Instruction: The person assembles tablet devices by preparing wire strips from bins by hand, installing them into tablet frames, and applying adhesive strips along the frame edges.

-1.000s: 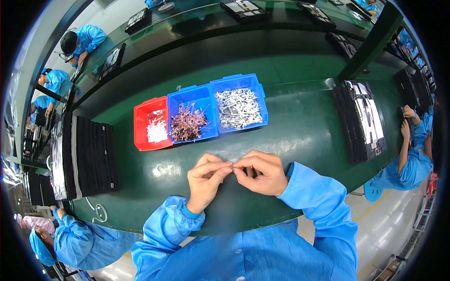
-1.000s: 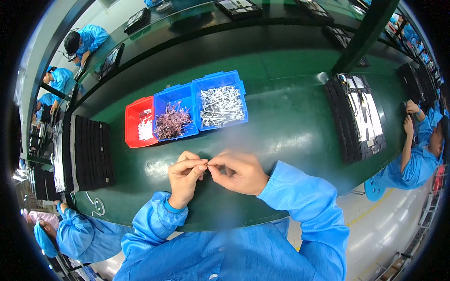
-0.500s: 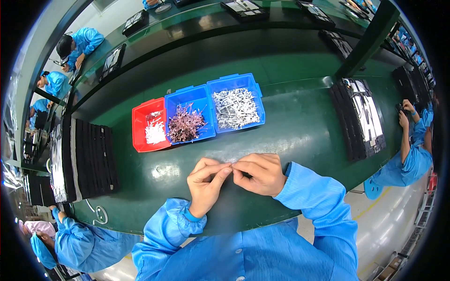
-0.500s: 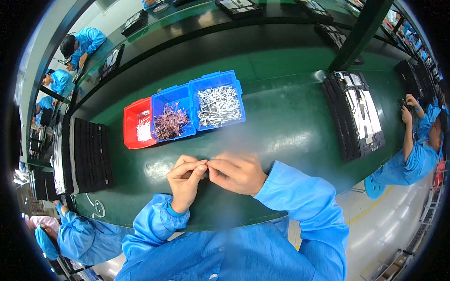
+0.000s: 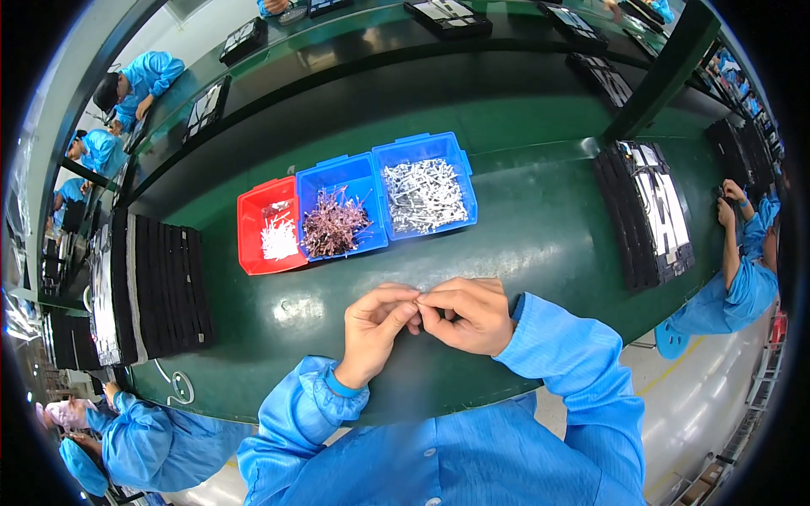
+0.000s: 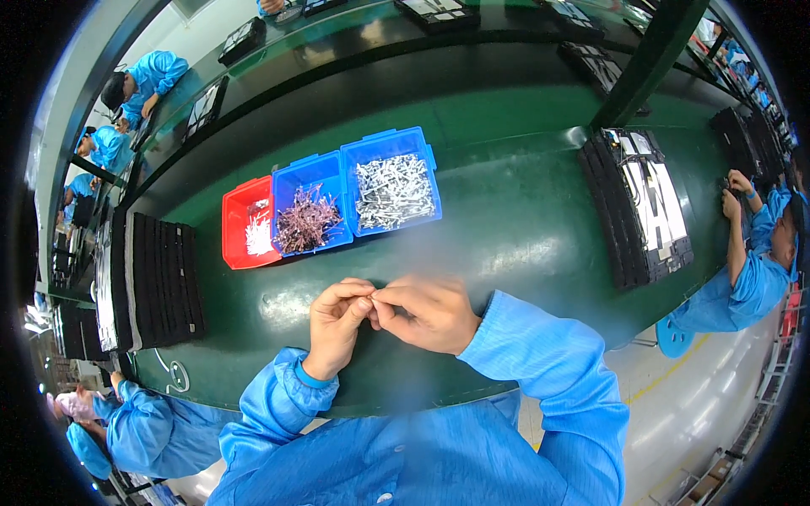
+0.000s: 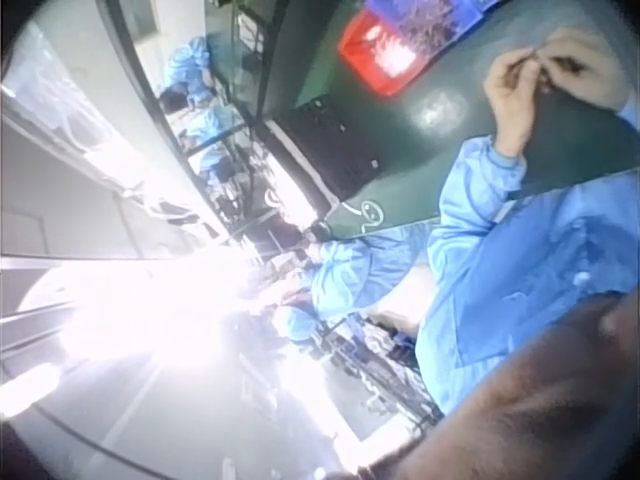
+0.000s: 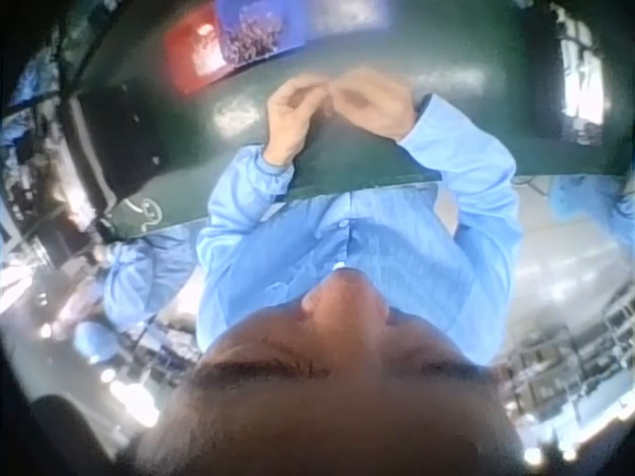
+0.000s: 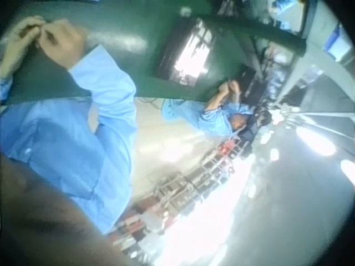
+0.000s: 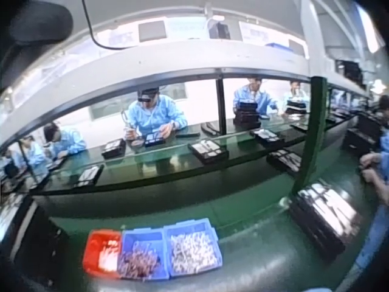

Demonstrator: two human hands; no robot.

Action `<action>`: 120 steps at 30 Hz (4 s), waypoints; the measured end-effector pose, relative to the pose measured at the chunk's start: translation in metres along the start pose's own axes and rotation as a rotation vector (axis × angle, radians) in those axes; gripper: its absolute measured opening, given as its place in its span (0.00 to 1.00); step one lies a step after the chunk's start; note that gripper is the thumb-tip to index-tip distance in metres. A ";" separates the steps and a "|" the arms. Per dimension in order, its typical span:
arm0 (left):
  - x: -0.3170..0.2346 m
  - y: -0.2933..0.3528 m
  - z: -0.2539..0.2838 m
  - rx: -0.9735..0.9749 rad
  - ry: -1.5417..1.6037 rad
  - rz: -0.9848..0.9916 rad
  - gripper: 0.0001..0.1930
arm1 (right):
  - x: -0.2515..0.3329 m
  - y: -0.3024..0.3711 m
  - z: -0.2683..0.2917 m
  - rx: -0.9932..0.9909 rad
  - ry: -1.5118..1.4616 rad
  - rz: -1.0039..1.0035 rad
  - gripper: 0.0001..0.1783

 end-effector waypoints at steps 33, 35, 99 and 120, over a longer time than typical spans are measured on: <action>-0.016 -0.011 0.011 -0.144 -0.373 -0.139 0.03 | -0.102 -0.015 0.051 -0.220 0.061 -0.648 0.07; -0.010 -0.013 0.013 -0.127 -0.362 -0.117 0.02 | -0.149 -0.024 0.076 -0.418 0.063 -0.731 0.14; 0.009 -0.003 -0.033 0.135 -0.390 -0.005 0.05 | 0.078 0.165 0.118 0.018 -0.994 -1.521 0.23; 0.051 0.030 -0.084 -0.014 -0.804 -0.255 0.06 | -0.005 0.085 0.108 0.300 0.897 -0.732 0.31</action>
Point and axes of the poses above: each hand's wrist, its own y-axis away from the middle knuckle, its own z-axis out of the back of the hand, x = y × z, the point moved 4 cm from there along -y, towards the middle knuckle, and after that the axes turned 15 degrees about y, right-handed, at the moved point
